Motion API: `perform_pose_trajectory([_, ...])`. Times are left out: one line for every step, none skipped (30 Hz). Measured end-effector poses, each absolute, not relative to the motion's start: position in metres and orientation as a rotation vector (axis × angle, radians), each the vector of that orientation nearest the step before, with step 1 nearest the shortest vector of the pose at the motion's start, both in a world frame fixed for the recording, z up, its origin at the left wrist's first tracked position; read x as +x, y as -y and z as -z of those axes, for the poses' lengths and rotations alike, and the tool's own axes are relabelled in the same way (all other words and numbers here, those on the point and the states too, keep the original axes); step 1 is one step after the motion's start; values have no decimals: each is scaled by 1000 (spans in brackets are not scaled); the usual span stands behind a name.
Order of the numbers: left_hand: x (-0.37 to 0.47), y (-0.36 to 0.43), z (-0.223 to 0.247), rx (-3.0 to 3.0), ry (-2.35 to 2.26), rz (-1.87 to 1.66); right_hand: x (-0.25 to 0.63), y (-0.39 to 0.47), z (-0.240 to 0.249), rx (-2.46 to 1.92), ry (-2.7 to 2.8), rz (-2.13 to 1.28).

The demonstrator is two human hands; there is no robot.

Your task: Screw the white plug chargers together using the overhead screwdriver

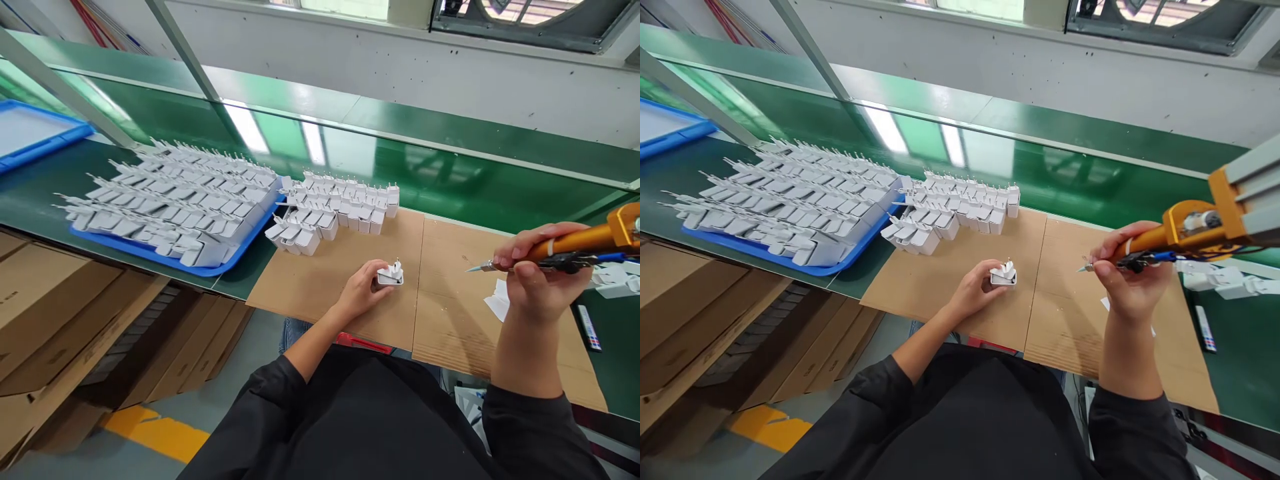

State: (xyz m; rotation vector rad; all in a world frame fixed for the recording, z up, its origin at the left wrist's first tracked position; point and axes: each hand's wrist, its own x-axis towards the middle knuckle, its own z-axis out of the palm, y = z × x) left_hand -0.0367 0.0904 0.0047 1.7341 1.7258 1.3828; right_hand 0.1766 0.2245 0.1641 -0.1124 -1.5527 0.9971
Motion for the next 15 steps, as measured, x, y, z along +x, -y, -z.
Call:
perform_pose_trajectory([-37, -90, -5, 1758, -1722, -1384, 177, -226, -163, -120, 1548, -990])
perform_pose_trajectory([-37, -90, -5, 1786, -1732, -1374, 178, -228, -162, -126, 1544, -980])
perform_pose_trajectory([-38, -90, -5, 1814, -1751, -1359, 179, -231, -162, -132, 1540, -970])
perform_pose_trajectory([-41, -90, -5, 1836, -1776, -1343, 180, -233, -161, -137, 1536, -959])
perform_pose_trajectory([-45, -89, -5, 1849, -1805, -1331, 182, -235, -160, -145, 1534, -951])
perform_pose_trajectory([-50, -86, -5, 1848, -1842, -1326, 183, -237, -160, -159, 1532, -946])
perform_pose_trajectory([-57, -83, -5, 1832, -1888, -1326, 184, -239, -159, -175, 1529, -941])
perform_pose_trajectory([-64, -79, -6, 1806, -1936, -1336, 186, -241, -159, -191, 1524, -937])
perform_pose_trajectory([-73, -74, -6, 1786, -1968, -1351, 187, -242, -159, -207, 1520, -931])
perform_pose_trajectory([-82, -68, -8, 1772, -1982, -1372, 189, -243, -158, -222, 1517, -927])
perform_pose_trajectory([-91, -62, -9, 1759, -1990, -1403, 190, -244, -158, -238, 1511, -924])
perform_pose_trajectory([-101, -57, -10, 1737, -2020, -1449, 191, -246, -158, -253, 1506, -921])
perform_pose_trajectory([-110, -52, -11, 1692, -2097, -1508, 191, -248, -157, -255, 1501, -916])
perform_pose_trajectory([-119, -50, -13, 1621, -2223, -1566, 192, -250, -156, -253, 1498, -910])
perform_pose_trajectory([-128, -48, -13, 1531, -2381, -1599, 192, -253, -156, -240, 1494, -901])
